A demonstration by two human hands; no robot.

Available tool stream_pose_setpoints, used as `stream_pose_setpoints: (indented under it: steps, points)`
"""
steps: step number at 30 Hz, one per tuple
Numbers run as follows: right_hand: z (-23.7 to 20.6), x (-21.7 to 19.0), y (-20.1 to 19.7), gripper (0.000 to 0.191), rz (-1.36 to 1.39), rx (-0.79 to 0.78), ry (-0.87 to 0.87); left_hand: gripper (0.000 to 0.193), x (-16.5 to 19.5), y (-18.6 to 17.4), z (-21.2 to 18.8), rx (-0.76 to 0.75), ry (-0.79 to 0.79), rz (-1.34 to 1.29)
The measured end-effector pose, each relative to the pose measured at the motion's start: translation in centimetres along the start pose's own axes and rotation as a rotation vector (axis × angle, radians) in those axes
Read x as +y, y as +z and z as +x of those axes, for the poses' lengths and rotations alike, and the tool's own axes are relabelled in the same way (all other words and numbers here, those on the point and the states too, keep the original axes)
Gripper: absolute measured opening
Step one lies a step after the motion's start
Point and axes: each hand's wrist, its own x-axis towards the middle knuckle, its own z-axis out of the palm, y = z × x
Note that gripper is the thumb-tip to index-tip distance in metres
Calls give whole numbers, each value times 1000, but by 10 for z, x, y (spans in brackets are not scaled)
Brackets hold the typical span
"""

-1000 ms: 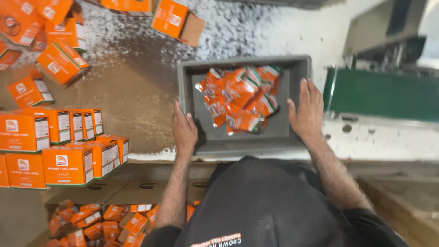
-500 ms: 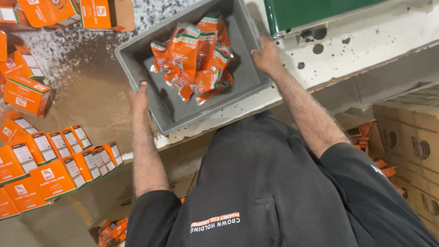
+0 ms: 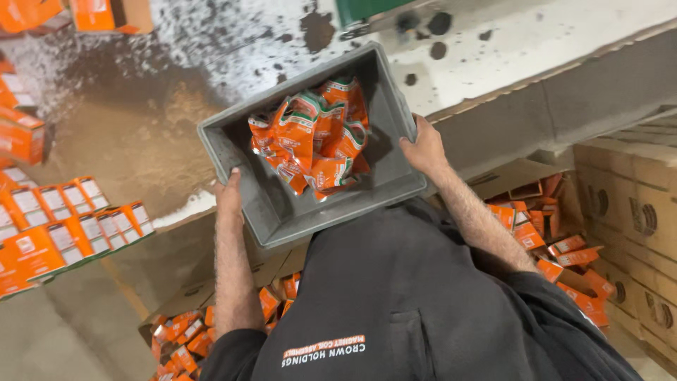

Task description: The person packs orange product boxes at a factory workbench. They open a cardboard box, place an orange sachet inside, fold the box flaps closed, and stack the finished boxes into a larger carton. They also handle sealed orange sachets from a bin and place them onto a conveyor belt.

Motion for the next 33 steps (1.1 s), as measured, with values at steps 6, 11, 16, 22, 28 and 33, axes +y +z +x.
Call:
stream_pose_setpoints:
  steps: [6,11,16,22,28,33]
  points:
    - [-33,93,-122,53,15,103,132,46,-1,138,-57,-205,62,-73]
    - [-111,180,-213,40,126,305,255,52,21,280,-94,-357,304,155]
    - [-195,253,-260,35,219,541,290,47,58,410,-132,-678,383,238]
    - [-251,305,-359,42,302,696,419,56,84,552,-199,-906,470,218]
    - [-262,314,-503,46,-58,709,444,55,115,696,-254,-1122,458,110]
    - [-260,303,-597,43,-124,772,554,47,166,800,-294,-1178,362,377]
